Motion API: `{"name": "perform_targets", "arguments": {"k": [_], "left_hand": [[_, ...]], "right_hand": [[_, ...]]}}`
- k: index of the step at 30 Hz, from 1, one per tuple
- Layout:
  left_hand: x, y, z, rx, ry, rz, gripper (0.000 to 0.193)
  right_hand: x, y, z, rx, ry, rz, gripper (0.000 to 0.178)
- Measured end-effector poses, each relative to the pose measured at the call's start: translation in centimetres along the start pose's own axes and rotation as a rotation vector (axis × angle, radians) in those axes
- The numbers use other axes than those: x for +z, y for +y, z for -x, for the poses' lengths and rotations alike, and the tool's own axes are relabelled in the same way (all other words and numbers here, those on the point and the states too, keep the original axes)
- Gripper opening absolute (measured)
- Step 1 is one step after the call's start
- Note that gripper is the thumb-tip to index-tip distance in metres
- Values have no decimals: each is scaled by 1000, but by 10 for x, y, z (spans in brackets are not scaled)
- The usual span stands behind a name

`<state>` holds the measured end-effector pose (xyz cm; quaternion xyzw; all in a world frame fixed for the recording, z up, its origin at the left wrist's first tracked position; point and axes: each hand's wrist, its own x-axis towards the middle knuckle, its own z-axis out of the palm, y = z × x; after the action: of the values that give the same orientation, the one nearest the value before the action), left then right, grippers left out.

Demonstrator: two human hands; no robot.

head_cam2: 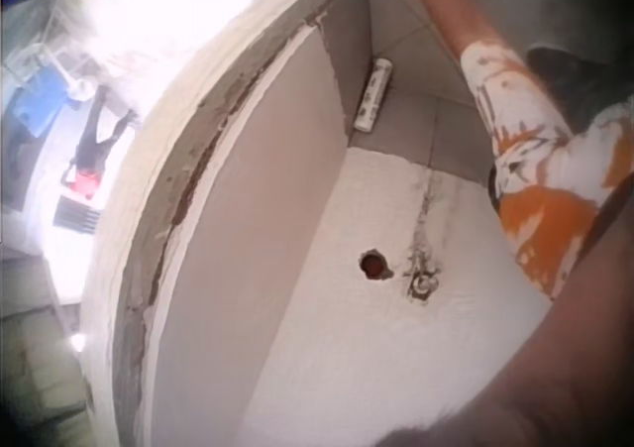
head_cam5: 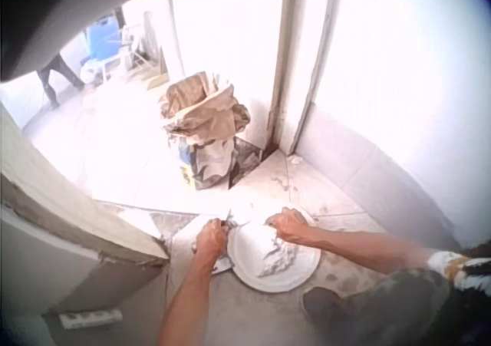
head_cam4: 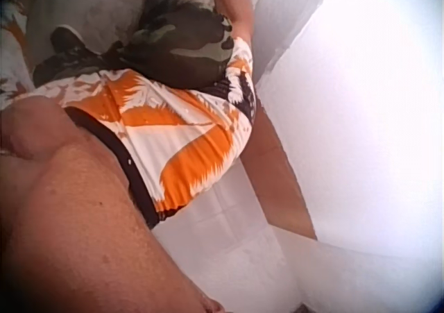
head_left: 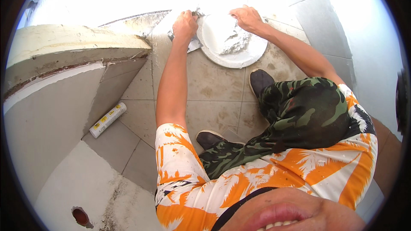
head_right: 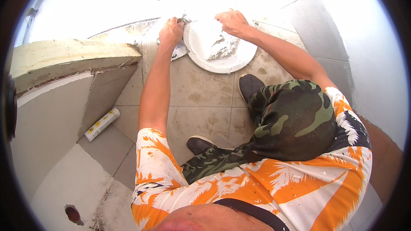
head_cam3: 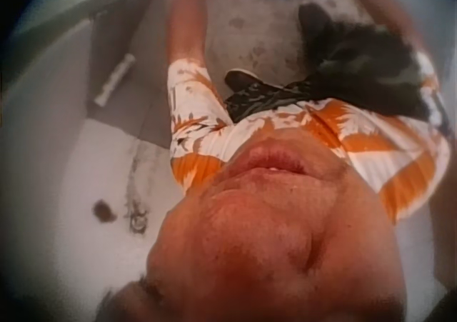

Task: The person mixes a white compound on a plate using a putty knife and a smaller scraper, then applies the compound to a white wall. The person spreads the material across the wall surface in smooth strokes.

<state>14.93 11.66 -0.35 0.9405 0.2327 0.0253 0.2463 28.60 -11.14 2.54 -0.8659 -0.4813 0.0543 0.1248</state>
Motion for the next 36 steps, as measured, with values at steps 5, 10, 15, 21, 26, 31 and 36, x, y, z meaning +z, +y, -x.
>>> {"name": "perform_targets", "arguments": {"k": [5, 10, 15, 21, 26, 31, 36], "left_hand": [[-5, -3, 8, -34, 8, 0, 26], [-8, 12, 0, -21, -1, -40, 28], [-5, 4, 1, -3, 7, -17, 27], [4, -4, -13, 134, -37, -44, 26], [16, 22, -15, 93, -15, -142, 25], [2, 10, -7, 127, 118, -166, 29], [-22, -43, 24, -189, 127, 154, 43]], "right_hand": [[-13, -33, -19, -195, -239, -69, 23], [-23, -24, -10, -559, -357, 36, 27], [-44, -19, 27, -606, -181, 34, 35], [-46, -7, 72, -420, 50, -49, 38], [-44, -5, 76, -393, 57, -82, 38], [-48, -8, 77, -419, 69, -124, 39], [-54, -4, 82, -413, 95, -151, 38]]}}
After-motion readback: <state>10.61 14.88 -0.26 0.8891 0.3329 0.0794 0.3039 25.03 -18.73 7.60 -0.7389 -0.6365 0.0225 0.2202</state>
